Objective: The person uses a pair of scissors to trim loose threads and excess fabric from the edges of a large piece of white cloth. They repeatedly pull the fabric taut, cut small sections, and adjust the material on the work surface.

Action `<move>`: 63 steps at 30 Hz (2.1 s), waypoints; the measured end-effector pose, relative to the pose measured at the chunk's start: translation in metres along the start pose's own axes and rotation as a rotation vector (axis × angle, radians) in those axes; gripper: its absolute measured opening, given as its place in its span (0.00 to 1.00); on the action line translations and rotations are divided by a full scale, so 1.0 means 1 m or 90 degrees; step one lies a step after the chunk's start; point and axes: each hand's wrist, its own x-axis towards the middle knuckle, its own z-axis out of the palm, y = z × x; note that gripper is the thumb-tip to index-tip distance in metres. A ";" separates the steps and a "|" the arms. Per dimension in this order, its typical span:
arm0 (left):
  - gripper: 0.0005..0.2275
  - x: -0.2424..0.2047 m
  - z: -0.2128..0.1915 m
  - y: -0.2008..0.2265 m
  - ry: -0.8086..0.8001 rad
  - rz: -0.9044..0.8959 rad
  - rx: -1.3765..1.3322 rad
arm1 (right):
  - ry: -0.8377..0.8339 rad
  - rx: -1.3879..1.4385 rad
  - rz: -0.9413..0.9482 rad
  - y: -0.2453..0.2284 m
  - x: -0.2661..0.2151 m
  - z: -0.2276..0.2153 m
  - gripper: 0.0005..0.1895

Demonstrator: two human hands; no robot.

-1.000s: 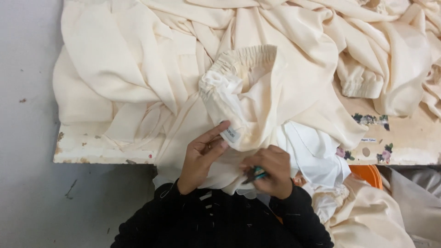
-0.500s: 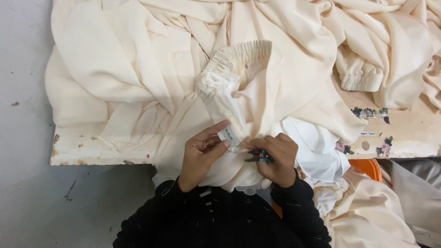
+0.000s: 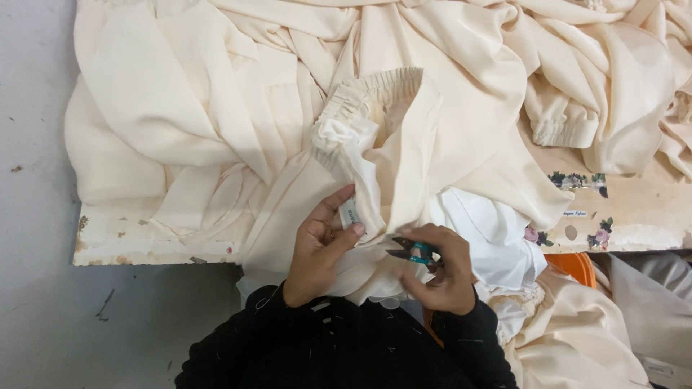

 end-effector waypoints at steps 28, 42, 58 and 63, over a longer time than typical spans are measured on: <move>0.36 -0.005 0.039 0.037 -0.028 0.005 -0.033 | 0.106 -0.358 -0.122 -0.004 -0.015 0.009 0.14; 0.36 -0.011 0.040 0.033 -0.051 0.016 -0.036 | 0.049 -0.328 -0.088 -0.011 -0.014 0.013 0.15; 0.35 -0.006 0.030 0.014 -0.034 0.016 -0.029 | 0.069 -0.053 0.053 0.024 -0.018 0.021 0.12; 0.36 -0.002 0.041 0.031 -0.040 0.050 -0.007 | 0.134 0.110 0.051 0.030 -0.028 0.023 0.17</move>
